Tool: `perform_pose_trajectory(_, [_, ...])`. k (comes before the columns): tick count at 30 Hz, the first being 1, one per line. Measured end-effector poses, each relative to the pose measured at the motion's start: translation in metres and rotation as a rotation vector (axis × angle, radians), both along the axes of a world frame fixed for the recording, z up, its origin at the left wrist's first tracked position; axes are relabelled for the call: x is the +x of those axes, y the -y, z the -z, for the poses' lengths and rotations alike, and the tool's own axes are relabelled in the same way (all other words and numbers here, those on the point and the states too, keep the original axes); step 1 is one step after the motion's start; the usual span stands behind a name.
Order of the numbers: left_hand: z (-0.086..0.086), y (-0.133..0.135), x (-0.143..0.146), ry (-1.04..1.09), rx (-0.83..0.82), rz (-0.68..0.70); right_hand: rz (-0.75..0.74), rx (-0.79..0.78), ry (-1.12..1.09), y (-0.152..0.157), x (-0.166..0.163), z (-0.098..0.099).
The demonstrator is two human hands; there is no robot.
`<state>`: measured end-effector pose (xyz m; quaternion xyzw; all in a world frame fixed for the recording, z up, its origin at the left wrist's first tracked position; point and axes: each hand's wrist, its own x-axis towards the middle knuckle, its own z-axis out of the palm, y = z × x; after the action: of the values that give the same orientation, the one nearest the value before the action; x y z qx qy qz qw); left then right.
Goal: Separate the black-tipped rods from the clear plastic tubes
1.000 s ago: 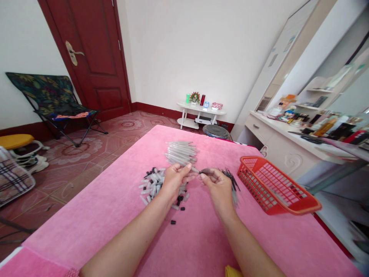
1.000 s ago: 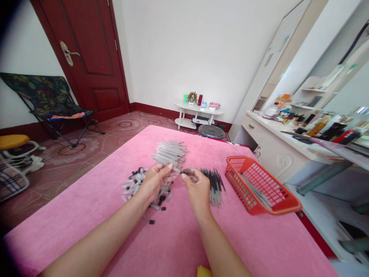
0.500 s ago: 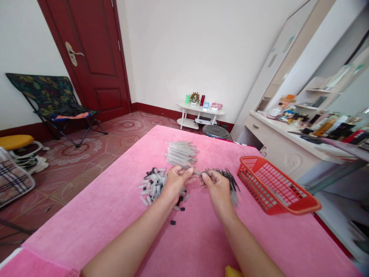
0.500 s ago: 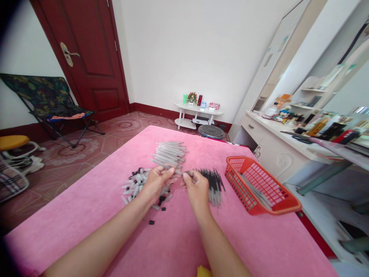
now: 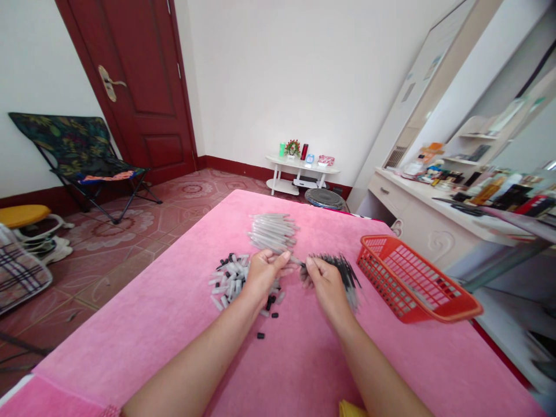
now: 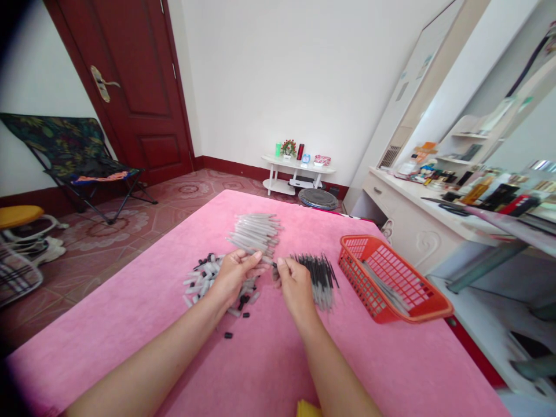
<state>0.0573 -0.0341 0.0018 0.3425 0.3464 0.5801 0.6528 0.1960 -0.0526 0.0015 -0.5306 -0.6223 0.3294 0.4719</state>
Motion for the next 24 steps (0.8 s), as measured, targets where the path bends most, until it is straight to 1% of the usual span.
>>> perform_pose_trajectory(4, [0.0005,-0.0008,-0.0004,-0.009,-0.014,-0.017,-0.003,0.044,-0.015,0.0002,-0.0005,0.0003])
perform_pose_trajectory(9, [0.0009,-0.0011,-0.0011,-0.019,-0.001,0.006,-0.031,0.016,0.029,0.0003,-0.0008,0.0025])
perform_pose_trajectory(13, [0.0012,-0.0020,-0.0025,-0.027,0.003,0.000,-0.018,0.050,-0.007,0.0003,-0.0015,0.0035])
perform_pose_trajectory(17, [0.0015,-0.0029,-0.0031,-0.048,0.012,0.022,-0.064,-0.024,-0.031,0.0009,-0.0022,0.0028])
perform_pose_trajectory(21, [0.0009,-0.0026,-0.0036,-0.060,0.012,0.017,-0.040,-0.010,-0.083,0.0007,-0.0035,0.0025])
perform_pose_trajectory(24, [0.0005,-0.0019,-0.0038,-0.070,0.011,0.027,-0.060,-0.046,-0.087,0.0002,-0.0041,0.0029])
